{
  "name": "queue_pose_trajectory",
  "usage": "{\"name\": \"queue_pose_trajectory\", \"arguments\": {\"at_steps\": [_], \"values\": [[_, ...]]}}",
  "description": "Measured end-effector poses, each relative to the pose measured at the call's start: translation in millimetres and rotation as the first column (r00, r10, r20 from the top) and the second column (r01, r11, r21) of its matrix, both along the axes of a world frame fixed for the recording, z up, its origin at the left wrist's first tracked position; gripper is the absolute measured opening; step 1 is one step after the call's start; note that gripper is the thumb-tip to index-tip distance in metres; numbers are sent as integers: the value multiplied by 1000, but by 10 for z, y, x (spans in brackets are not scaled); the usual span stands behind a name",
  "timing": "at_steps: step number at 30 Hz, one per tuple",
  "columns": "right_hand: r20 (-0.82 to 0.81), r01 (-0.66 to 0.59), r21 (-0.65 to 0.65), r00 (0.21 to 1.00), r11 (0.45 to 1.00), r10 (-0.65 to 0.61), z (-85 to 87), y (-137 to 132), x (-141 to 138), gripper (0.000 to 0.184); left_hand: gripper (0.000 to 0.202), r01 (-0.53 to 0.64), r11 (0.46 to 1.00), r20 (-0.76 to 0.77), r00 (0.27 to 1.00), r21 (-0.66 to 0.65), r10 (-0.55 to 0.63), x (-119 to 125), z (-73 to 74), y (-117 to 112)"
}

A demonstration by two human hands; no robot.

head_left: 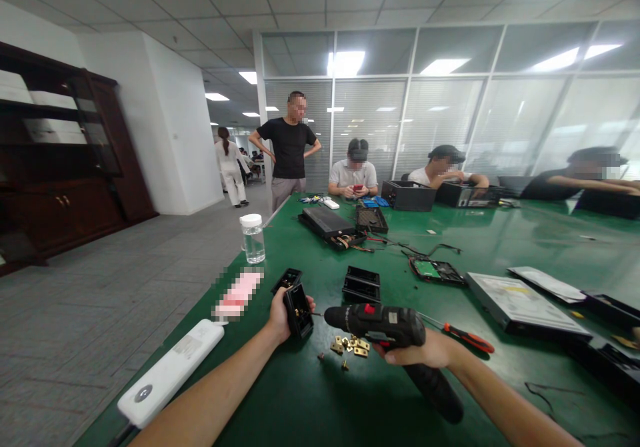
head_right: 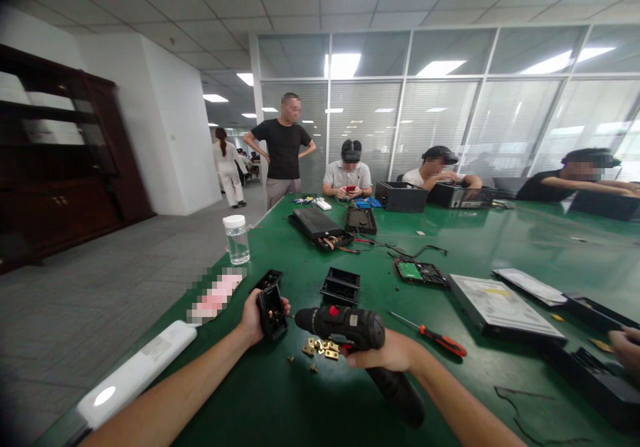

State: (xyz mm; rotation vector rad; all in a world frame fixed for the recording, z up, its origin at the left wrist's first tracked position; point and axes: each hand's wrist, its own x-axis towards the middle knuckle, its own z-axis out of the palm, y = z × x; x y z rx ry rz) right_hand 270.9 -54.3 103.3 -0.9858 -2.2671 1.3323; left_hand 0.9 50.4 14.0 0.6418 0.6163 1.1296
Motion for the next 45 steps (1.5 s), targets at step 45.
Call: {"name": "queue_pose_trajectory", "arguments": {"at_steps": [45], "values": [[40, -6, -6, 999, 1000, 6, -19, -4, 9, 21, 44, -6, 1000, 18, 1000, -27, 6, 14, 35, -9]]}}
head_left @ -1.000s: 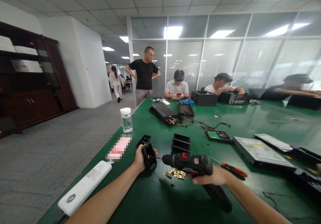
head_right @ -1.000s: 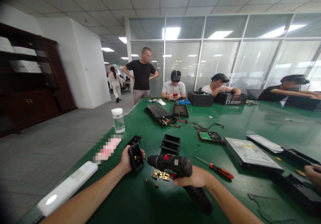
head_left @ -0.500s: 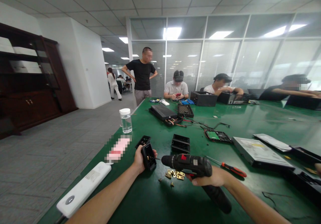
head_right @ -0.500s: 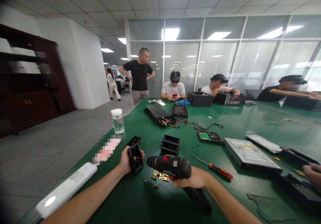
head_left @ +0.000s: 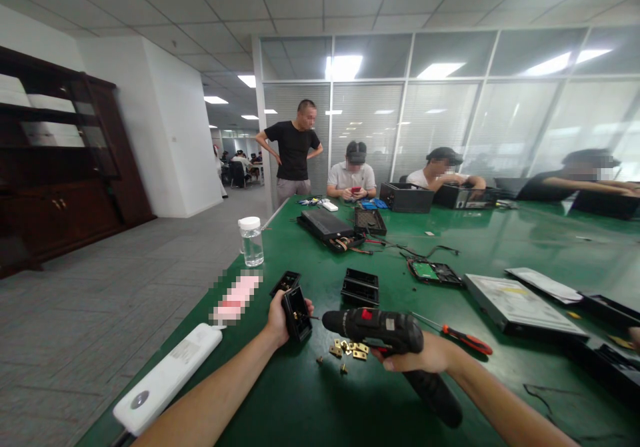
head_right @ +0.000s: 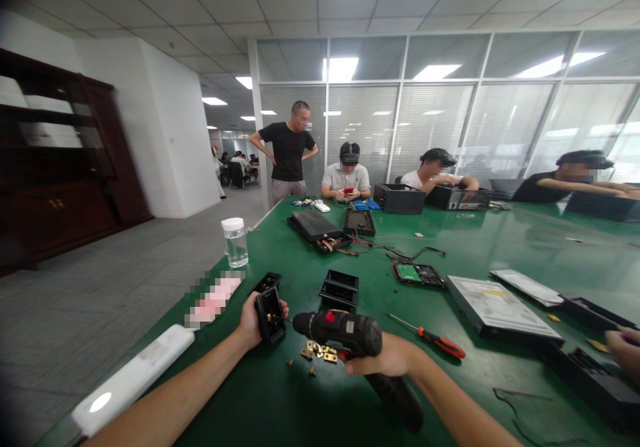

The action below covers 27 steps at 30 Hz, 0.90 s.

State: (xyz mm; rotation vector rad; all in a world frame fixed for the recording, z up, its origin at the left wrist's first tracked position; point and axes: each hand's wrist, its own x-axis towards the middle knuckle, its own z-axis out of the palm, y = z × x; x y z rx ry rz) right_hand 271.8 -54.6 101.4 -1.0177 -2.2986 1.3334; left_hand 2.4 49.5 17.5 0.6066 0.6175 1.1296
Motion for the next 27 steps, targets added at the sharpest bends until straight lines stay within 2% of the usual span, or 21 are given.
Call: {"name": "queue_pose_trajectory", "arguments": {"at_steps": [19, 27], "values": [[16, -21, -5, 1000, 1000, 22, 11, 8, -4, 20, 44, 6, 1000, 1, 1000, -10, -6, -5, -5, -4], [-7, 20, 5, 1000, 1000, -20, -40, 8, 11, 20, 41, -13, 997, 17, 1000, -72, 14, 9, 19, -21]]}}
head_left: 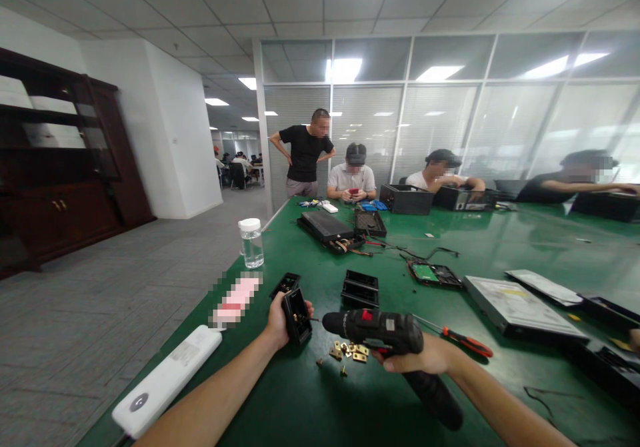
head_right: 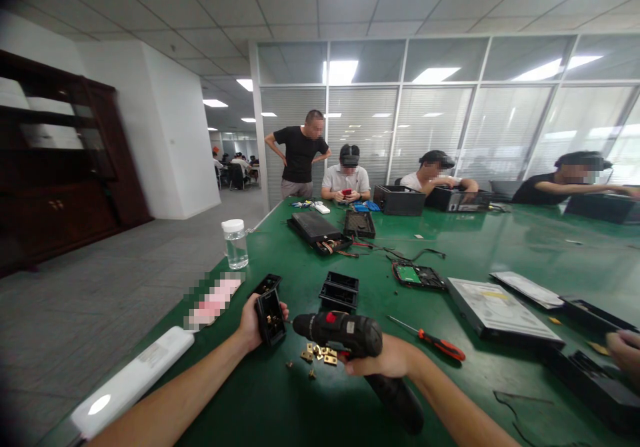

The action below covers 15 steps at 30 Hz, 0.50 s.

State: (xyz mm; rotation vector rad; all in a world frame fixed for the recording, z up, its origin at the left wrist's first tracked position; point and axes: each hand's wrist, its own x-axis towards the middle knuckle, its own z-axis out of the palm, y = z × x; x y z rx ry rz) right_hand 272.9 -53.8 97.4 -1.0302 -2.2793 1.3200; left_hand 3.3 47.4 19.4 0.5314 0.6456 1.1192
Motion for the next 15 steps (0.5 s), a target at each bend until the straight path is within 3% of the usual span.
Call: {"name": "queue_pose_trajectory", "arguments": {"at_steps": [11, 15], "values": [[-57, -54, -18, 997, 998, 53, 43, -1, -37, 26, 42, 6, 998, -12, 1000, 58, -5, -3, -24, 7], [-41, -6, -8, 999, 1000, 5, -29, 21, 1, 22, 42, 8, 998, -18, 1000, 69, -7, -5, -39, 20]]}}
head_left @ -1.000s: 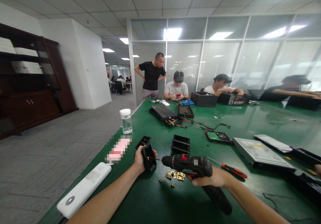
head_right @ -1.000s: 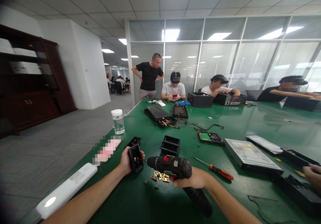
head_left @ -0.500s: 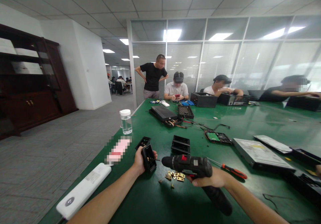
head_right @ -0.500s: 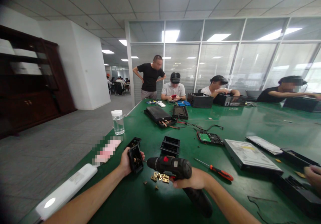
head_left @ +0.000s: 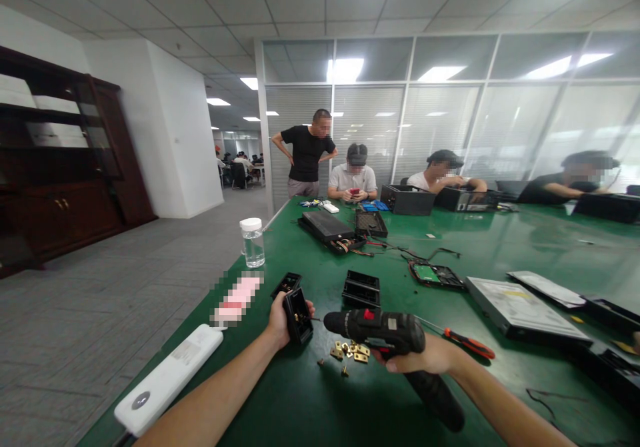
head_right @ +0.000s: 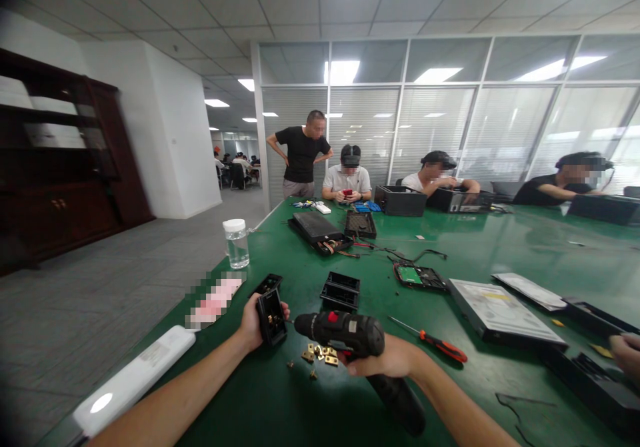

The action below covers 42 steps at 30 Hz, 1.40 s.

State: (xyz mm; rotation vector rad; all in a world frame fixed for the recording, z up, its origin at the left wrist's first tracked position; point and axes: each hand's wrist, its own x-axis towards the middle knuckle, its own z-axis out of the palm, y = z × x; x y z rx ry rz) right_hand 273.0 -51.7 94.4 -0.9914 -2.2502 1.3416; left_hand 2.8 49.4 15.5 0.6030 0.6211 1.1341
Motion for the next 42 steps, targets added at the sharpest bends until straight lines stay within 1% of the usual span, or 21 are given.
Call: {"name": "queue_pose_trajectory", "arguments": {"at_steps": [4, 7, 13, 19, 23, 30, 33, 38, 42], "values": [[10, 9, 13, 1000, 1000, -9, -83, 29, 29, 18, 45, 17, 1000, -13, 1000, 15, -16, -7, -16, 8], [15, 6, 16, 1000, 1000, -6, -102, 37, 33, 18, 47, 24, 999, -24, 999, 22, -24, -15, -35, 18], [35, -29, 48, 999, 998, 27, -29, 16, 18, 20, 46, 13, 999, -23, 1000, 46, -12, -25, -77, 46], [80, -62, 47, 995, 997, 58, 49, 3, 5, 22, 44, 10, 999, -12, 1000, 40, -9, -19, -54, 37], [81, -54, 50, 995, 997, 50, 48, 3, 9, 22, 44, 2, 1000, -12, 1000, 25, -2, -17, -47, 35], [112, -54, 32, 992, 998, 50, 40, 17, 18, 21, 46, 8, 999, -14, 1000, 38, -7, -20, -40, 29], [91, -51, 42, 995, 998, 47, 59, 1, 8, 21, 47, 15, 999, -20, 1000, 29, -15, -18, -30, 21], [81, -64, 35, 995, 997, 61, 88, -24, -12, 21, 44, -5, 1000, 2, 1000, 10, 5, -7, -13, 7], [106, -67, 37, 992, 997, 62, 78, -15, -8, 20, 43, 9, 1000, 0, 1000, 18, -8, -4, -1, 4]]}}
